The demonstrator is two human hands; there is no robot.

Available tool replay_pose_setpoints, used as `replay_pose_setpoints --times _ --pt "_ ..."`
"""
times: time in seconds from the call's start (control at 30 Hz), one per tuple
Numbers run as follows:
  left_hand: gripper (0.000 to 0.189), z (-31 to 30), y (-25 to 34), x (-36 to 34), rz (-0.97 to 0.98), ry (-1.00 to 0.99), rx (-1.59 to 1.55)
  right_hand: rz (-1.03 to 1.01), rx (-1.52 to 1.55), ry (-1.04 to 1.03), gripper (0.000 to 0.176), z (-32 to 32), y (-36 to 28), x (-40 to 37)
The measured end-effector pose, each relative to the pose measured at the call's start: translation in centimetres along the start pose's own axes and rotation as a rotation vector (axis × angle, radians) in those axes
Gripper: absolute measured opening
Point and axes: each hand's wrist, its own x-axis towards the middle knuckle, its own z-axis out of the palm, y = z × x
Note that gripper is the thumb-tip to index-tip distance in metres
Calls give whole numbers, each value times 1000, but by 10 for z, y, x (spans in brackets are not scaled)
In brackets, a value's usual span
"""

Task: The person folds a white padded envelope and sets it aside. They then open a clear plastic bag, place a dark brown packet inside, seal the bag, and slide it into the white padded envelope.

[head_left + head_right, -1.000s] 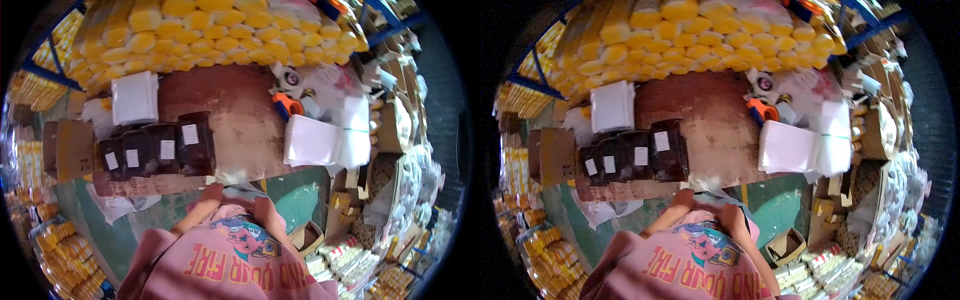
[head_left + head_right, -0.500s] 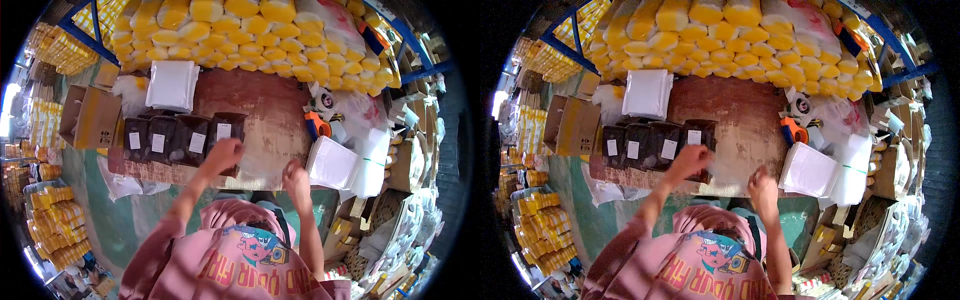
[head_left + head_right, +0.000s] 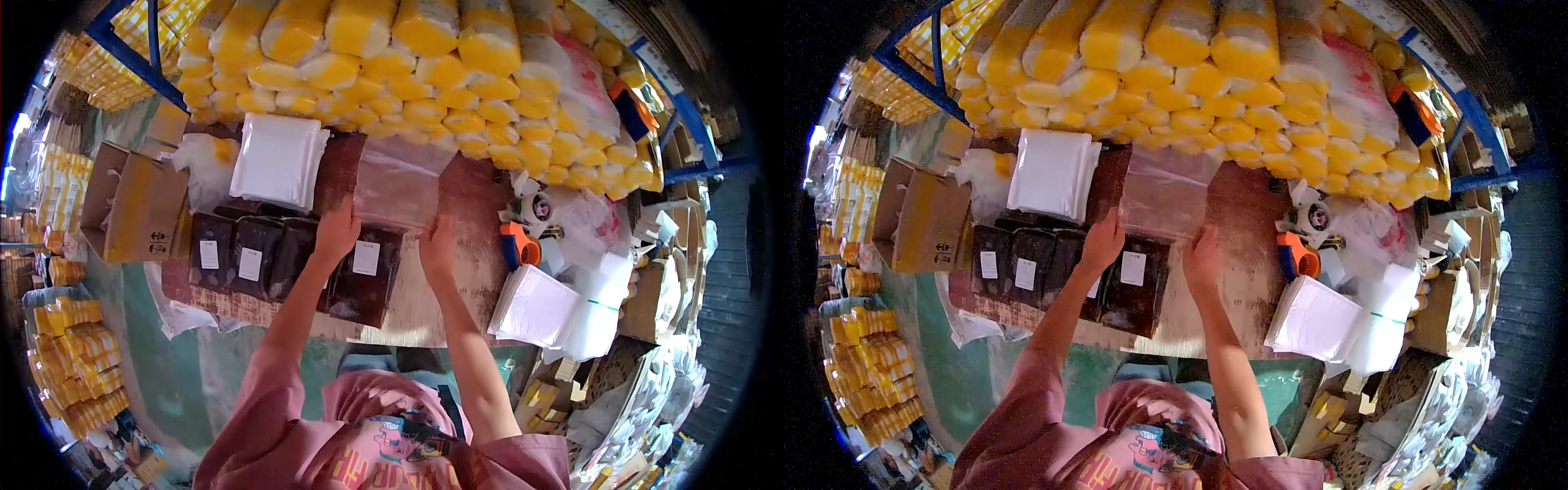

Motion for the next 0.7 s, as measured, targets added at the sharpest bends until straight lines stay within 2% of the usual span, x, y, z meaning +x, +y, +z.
replay_pose_setpoints --times 0.03,0.07,0.13,0.17,0.23,0.4,0.5,0.63,0.7 --pt "30 5 -6 2 6 -6 86 63 -60 -65 18 12 9 6" --pt "26 6 -8 5 25 10 228 17 -86 -20 17 27 23 12" --pt "29 6 -11 13 40 -16 312 -67 -141 71 17 48 49 19" --pt "31 6 -11 17 48 -31 352 9 -196 29 17 44 38 22" --pt "33 3 -8 27 -1 -53 360 155 -303 -47 18 39 18 36" --pt "44 15 -23 45 7 -116 365 13 -360 51 18 74 59 40" --pt "47 -7 -6 44 -54 -175 340 13 -364 -33 25 70 58 23" --pt "41 -20 -27 38 329 -161 222 9 -137 -84 29 64 55 6" --pt "39 -26 -32 33 473 -204 129 99 -138 -62 28 72 64 7"
